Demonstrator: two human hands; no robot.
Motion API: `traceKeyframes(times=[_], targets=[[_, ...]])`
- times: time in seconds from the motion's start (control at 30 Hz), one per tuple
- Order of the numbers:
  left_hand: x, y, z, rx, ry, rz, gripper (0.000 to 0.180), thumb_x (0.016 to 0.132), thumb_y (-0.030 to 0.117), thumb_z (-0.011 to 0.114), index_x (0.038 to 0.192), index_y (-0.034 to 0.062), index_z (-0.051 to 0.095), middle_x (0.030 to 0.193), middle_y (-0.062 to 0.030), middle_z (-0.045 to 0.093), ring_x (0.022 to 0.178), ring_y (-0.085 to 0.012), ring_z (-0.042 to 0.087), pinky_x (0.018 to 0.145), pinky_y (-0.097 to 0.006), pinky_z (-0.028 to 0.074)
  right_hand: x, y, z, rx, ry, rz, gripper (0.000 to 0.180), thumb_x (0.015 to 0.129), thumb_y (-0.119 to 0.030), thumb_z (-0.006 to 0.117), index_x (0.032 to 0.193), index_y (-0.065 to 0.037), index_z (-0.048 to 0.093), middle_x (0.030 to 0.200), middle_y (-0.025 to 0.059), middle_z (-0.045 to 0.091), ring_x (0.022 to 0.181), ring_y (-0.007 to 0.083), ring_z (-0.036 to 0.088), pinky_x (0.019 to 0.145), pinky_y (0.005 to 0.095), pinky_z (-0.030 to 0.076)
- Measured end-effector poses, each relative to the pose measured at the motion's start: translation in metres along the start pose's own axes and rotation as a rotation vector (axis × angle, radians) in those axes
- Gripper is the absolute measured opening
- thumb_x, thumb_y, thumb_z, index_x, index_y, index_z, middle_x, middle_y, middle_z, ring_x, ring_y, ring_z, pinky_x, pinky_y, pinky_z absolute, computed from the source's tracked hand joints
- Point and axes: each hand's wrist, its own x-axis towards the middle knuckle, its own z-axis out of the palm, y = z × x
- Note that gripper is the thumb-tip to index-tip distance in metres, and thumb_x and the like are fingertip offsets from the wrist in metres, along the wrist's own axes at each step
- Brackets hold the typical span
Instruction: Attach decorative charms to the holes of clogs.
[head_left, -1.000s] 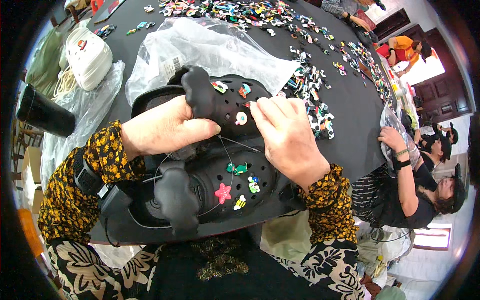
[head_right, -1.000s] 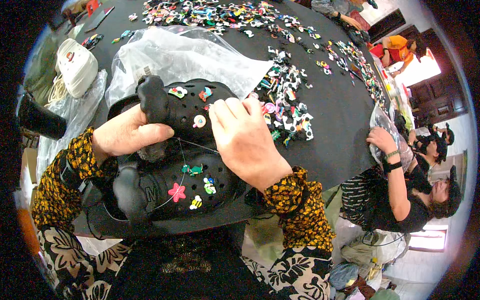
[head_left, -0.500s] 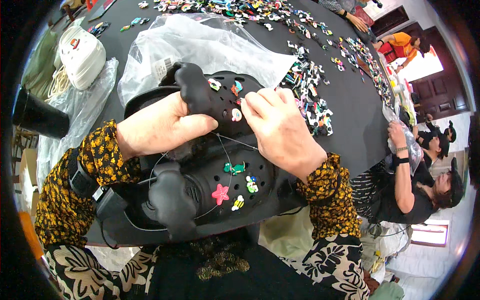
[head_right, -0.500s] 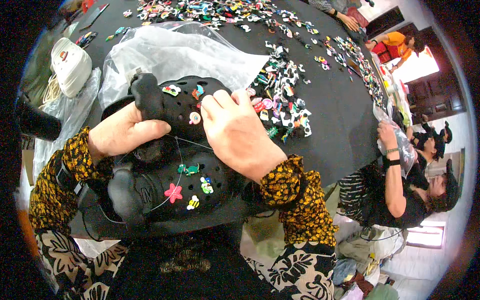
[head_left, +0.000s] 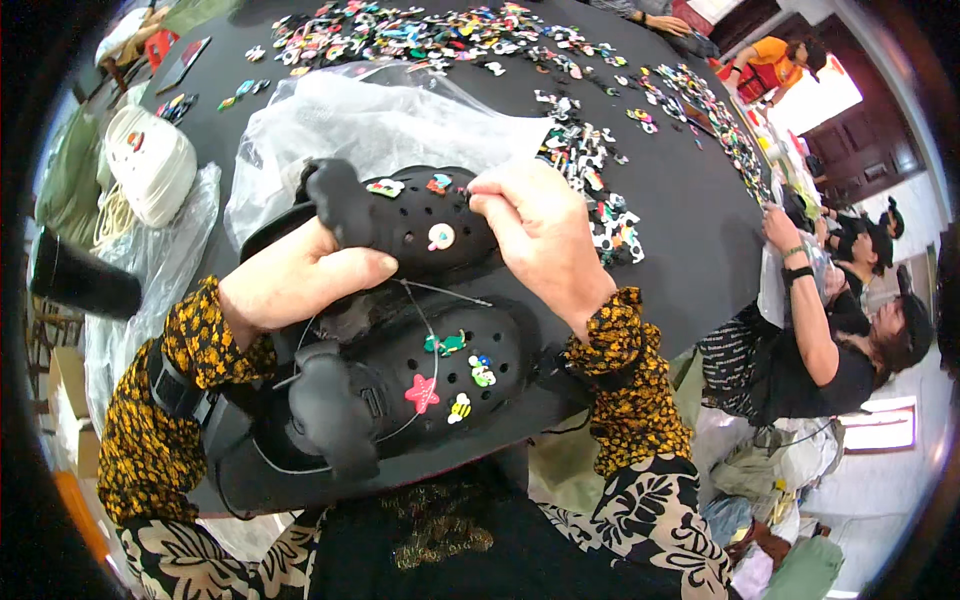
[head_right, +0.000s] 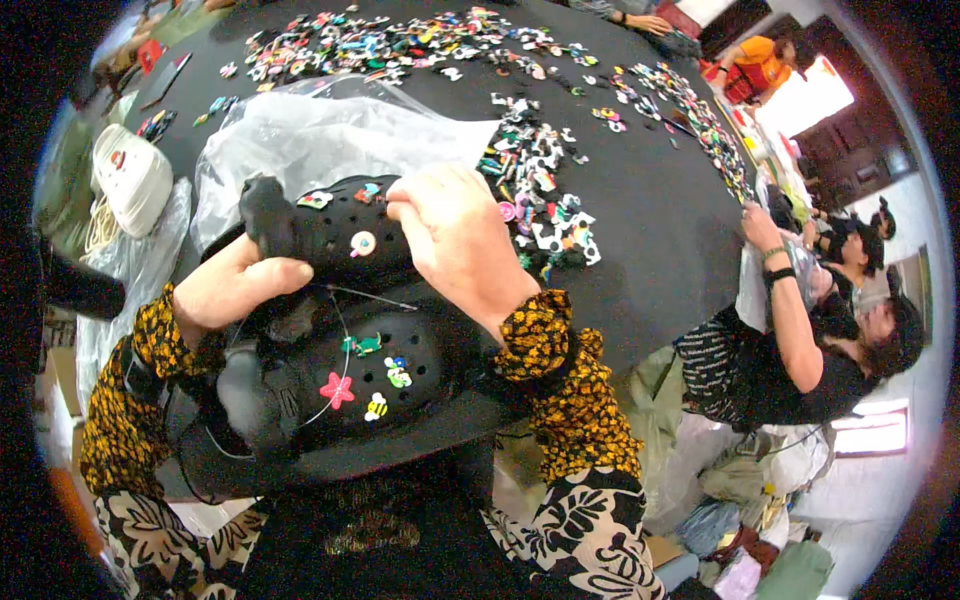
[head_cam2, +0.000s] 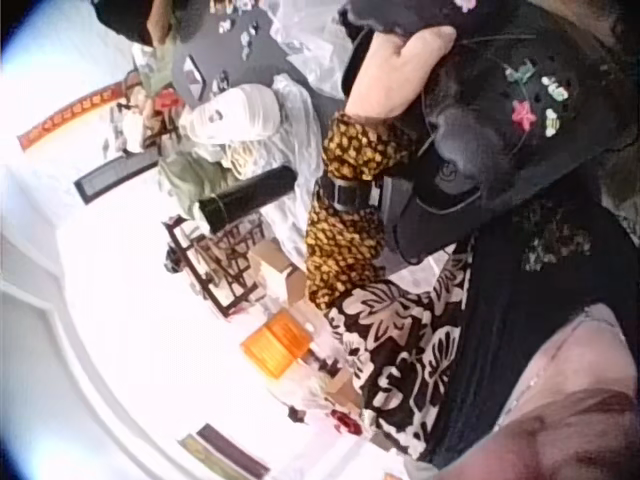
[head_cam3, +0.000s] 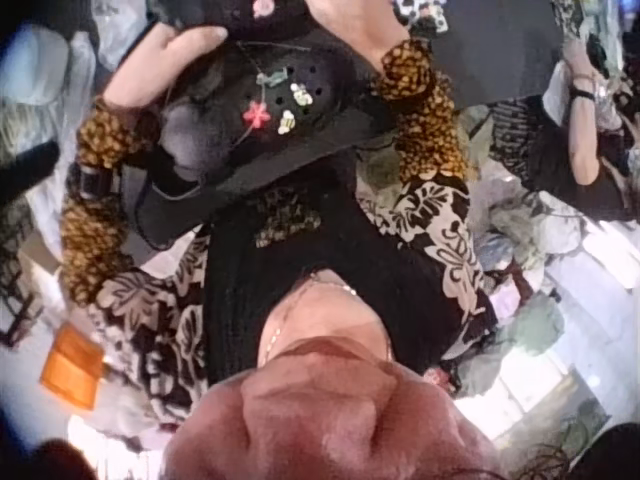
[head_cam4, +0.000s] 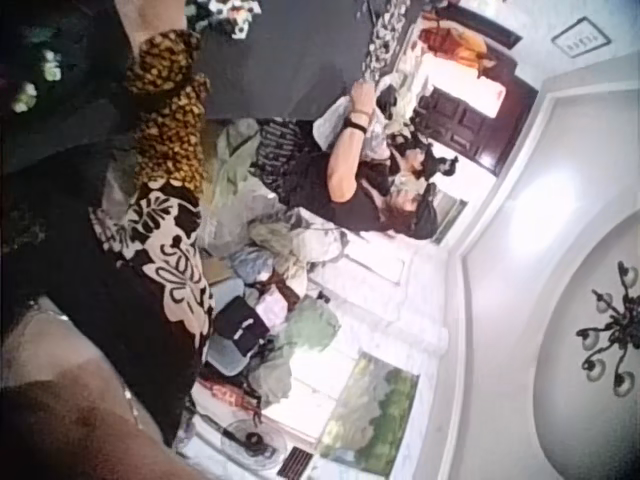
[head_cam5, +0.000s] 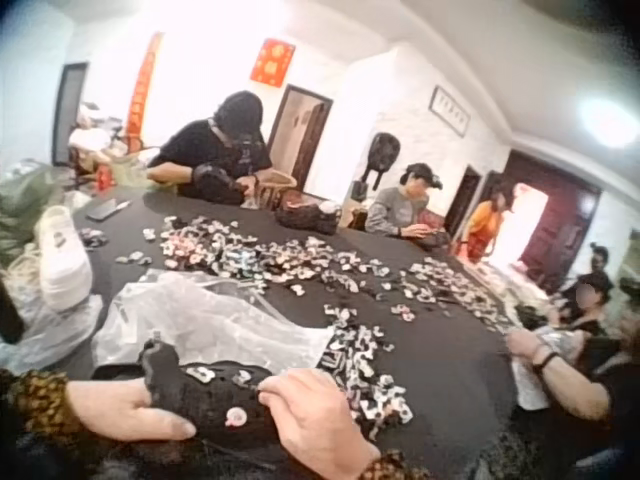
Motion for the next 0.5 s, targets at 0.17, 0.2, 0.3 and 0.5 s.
traceKeyframes(times=[0.17,0.2,0.3,0.5], targets=[[0.000,0.000,-0.002,0.044,0.050,-0.052,0.040,0.089,0.018,0.058,0.124,-0.0006,0.053,0.117,-0.0044,0.058,0.106,-0.0128,0.051,0.094,-0.030,0.041,-0.012,0.013,-0.043,0.356,0.227,0.491,0.007,0.084,-0.003,0.058,0.087,0.002,0.062,0.074,0.0124,0.064,0.065,0.0142,0.062,0.059,0.0311,0.049],[0.000,-0.001,-0.002,0.027,0.069,-0.070,0.041,0.088,0.018,0.058,0.124,-0.0007,0.053,0.116,-0.0042,0.059,0.105,-0.0129,0.051,0.094,-0.029,0.041,-0.012,0.023,-0.049,0.184,0.217,0.538,0.009,0.084,-0.005,0.059,0.089,0.001,0.062,0.074,0.0128,0.065,0.066,0.0159,0.063,0.060,0.0317,0.049],[0.001,-0.002,0.000,-0.008,0.092,-0.054,0.041,0.087,0.020,0.058,0.122,-0.0006,0.055,0.111,-0.0032,0.059,0.102,-0.0132,0.052,0.092,-0.029,0.041,-0.021,0.049,-0.059,-0.041,0.155,0.604,0.012,0.084,-0.010,0.060,0.091,0.000,0.062,0.074,0.0137,0.065,0.066,0.0196,0.064,0.063,0.0331,0.050],[0.000,-0.004,-0.001,0.014,0.129,-0.054,0.042,0.087,0.021,0.058,0.123,-0.0005,0.055,0.115,-0.0045,0.060,0.105,-0.0137,0.052,0.094,-0.029,0.040,-0.034,0.083,-0.056,-0.271,-0.004,0.786,0.018,0.083,-0.015,0.061,0.094,-0.001,0.060,0.086,0.0185,0.066,0.082,0.0312,0.064,0.077,0.0400,0.049]])
